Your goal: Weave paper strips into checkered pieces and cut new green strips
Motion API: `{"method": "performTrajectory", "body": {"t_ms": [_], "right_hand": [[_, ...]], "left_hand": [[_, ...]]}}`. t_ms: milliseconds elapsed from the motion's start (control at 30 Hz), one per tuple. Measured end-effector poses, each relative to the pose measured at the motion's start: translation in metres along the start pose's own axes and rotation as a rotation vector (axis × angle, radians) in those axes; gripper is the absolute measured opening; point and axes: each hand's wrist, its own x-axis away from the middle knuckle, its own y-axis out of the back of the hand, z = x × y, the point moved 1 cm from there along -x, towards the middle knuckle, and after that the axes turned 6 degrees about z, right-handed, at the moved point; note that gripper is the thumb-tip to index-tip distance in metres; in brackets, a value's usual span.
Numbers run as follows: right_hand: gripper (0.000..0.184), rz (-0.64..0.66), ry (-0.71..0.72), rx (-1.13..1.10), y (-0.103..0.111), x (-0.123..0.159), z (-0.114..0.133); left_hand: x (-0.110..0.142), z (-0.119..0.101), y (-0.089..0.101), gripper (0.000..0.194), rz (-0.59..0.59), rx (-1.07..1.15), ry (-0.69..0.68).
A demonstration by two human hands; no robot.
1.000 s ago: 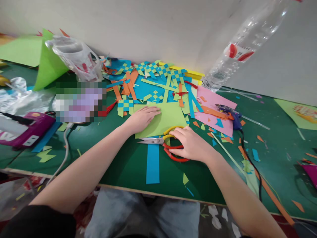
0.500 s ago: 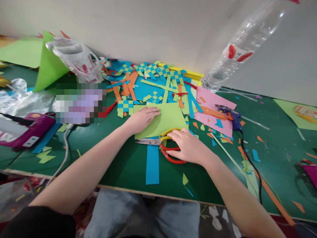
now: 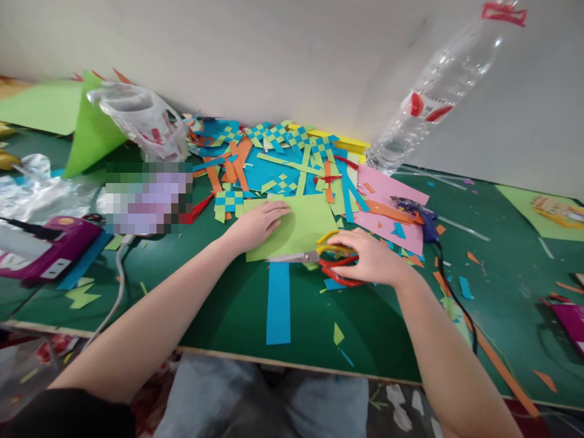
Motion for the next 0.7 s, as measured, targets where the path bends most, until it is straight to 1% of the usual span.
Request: {"method": "performTrajectory", "body": {"t_ms": [67, 133, 233, 300, 400, 467, 567, 633, 700], "right_hand": [[0.041, -0.124, -0.075, -0.028, 0.004, 0.0, -0.012], [0.041, -0.272, -0.162, -0.007, 0.005, -0.002, -0.019], [0.04, -0.46, -0.36, 0.137, 0.003, -0.005, -0.023], [0.039, -0.523, -0.489, 0.271, 0.001, -0.005, -0.025], [0.042, -0.519, -0.591, 0.414, 0.0, -0.004, -0.03], [0.044, -0.492, -0.625, 0.442, -0.002, -0.004, -0.034], [0.045, -0.446, -0.641, 0.426, -0.004, -0.005, -0.039], [0.043, -0.415, -0.631, 0.424, -0.005, -0.005, -0.039], [0.046, -0.413, -0.61, 0.462, -0.005, -0.005, -0.036]], "left_hand": [[0.001, 0.0, 0.001, 0.044, -0.007, -0.029, -0.001], [0.002, 0.0, 0.002, 0.043, -0.02, -0.063, -0.007], [0.005, -0.004, 0.004, 0.044, -0.034, -0.11, -0.007], [0.008, -0.009, 0.005, 0.047, -0.038, -0.128, -0.009], [0.012, -0.02, 0.006, 0.056, -0.02, -0.142, -0.052], [0.014, -0.028, 0.004, 0.06, 0.01, -0.149, -0.085], [0.017, -0.035, 0.0, 0.065, 0.053, -0.158, -0.134], [0.018, -0.037, -0.002, 0.069, 0.076, -0.161, -0.149], [0.018, -0.036, -0.002, 0.072, 0.091, -0.163, -0.151]]}}
